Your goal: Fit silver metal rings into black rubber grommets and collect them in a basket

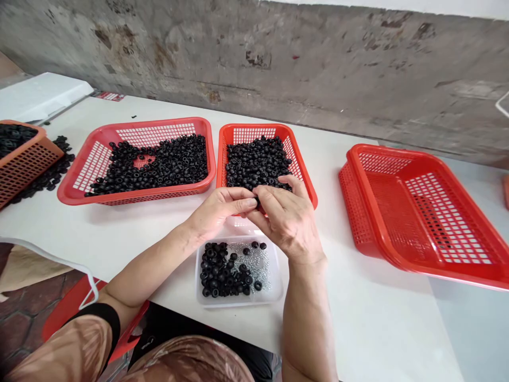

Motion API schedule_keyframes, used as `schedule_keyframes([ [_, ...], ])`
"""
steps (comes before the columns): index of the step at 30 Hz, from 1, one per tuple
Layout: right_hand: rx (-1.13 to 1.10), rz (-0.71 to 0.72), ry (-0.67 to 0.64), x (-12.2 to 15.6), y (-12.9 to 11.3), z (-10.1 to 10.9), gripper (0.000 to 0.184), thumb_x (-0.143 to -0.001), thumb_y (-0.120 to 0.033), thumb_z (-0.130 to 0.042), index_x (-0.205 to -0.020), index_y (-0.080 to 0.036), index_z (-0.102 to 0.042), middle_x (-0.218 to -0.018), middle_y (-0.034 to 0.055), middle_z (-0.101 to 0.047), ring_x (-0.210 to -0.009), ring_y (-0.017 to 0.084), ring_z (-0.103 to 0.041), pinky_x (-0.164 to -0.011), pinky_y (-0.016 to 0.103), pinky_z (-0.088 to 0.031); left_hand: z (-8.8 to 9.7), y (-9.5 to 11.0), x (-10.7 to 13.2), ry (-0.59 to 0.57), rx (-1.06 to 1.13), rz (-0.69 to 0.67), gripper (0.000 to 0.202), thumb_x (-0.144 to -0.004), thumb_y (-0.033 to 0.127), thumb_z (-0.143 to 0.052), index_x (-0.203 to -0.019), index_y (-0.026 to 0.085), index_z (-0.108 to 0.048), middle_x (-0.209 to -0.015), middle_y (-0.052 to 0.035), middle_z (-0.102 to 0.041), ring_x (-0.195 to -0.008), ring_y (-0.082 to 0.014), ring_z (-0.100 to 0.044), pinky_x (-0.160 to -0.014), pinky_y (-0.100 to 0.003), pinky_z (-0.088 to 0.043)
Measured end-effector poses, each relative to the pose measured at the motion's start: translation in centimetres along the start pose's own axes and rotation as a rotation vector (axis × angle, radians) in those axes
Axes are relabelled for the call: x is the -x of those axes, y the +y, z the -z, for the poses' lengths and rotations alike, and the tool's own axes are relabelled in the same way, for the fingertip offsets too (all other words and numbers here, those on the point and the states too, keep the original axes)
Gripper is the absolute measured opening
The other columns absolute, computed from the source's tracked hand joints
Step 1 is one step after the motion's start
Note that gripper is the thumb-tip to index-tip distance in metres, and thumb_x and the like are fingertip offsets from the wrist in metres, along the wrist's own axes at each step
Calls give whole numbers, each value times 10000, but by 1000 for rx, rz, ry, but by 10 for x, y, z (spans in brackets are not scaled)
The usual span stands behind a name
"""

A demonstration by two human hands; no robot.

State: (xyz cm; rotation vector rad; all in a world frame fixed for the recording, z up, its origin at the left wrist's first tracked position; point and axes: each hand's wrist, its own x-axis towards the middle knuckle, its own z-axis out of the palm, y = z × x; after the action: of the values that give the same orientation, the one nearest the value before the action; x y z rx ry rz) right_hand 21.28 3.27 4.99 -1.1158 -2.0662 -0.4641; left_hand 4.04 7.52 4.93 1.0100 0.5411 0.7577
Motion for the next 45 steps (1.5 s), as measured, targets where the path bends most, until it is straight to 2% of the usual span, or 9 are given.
schedule_keyframes([
  [7,-67,-88,38,1,2,-3,178,-944,-294,-716,-1122,-278,-711,-937,-7,-813,-733,186,-745,-1013,454,-508,-2,-3,1,-34,-8,-27,333,-773,479,-814,-764,158,-728,-759,8,-637,-725,-93,-506,-735,-273,-395],
  [13,-40,-104,9,1,-2,-6,221,-955,-301,-713,-1167,-240,-706,-981,19,-817,-747,178,-751,-1028,437,-474,-4,-9,-4,22,66,-58,299,-758,438,-834,-770,156,-735,-771,-8,-680,-796,-123,-612,-815,-285,-471],
  [18,-21,-137,-18,1,-5,-10,318,-963,-279,-687,-1275,-222,-666,-1104,63,-805,-899,217,-770,-1044,442,-452,-3,-11,-6,106,61,-37,255,-758,393,-838,-776,157,-742,-720,0,-675,-772,-119,-619,-788,-271,-489],
  [25,24,-164,-33,-2,-9,-11,254,-963,-211,-641,-1215,-226,-663,-1136,61,-801,-938,220,-770,-1032,427,-431,-2,-9,-6,103,24,-112,278,-764,420,-840,-790,158,-752,-741,-5,-680,-793,-126,-623,-809,-277,-495],
  [29,48,-138,-2,-2,-7,-9,186,-965,-189,-637,-1146,-223,-666,-1105,51,-808,-892,200,-772,-1015,408,-436,1,-5,-4,52,11,-134,319,-773,476,-835,-816,166,-773,-768,-5,-682,-797,-118,-612,-828,-270,-485],
  [34,54,-120,26,1,1,-3,162,-954,-306,-695,-1105,-248,-689,-1089,34,-811,-915,215,-773,-993,420,-461,9,-4,-6,-80,-10,7,358,-766,509,-842,-894,178,-798,-787,-3,-678,-782,-105,-591,-786,-260,-461],
  [38,-1,-83,3,0,0,-2,133,-945,-268,-696,-1077,-247,-696,-1034,18,-811,-874,200,-758,-943,393,-504,12,-5,-7,-62,-9,32,361,-724,497,-872,-846,167,-792,-796,-1,-673,-764,-95,-578,-782,-264,-453],
  [41,23,-50,2,-3,-3,-3,32,-967,-235,-664,-992,-228,-684,-890,12,-789,-760,175,-717,-836,348,-525,12,-4,-7,-36,2,33,356,-681,474,-901,-787,158,-776,-742,12,-646,-725,-86,-549,-743,-253,-438],
  [45,64,5,5,-4,-5,-6,89,-998,-247,-635,-923,-208,-661,-749,0,-726,-663,154,-659,-789,316,-527,12,-2,-6,-17,-12,28,394,-667,509,-902,-757,153,-762,-711,15,-635,-703,-84,-542,-723,-246,-439],
])
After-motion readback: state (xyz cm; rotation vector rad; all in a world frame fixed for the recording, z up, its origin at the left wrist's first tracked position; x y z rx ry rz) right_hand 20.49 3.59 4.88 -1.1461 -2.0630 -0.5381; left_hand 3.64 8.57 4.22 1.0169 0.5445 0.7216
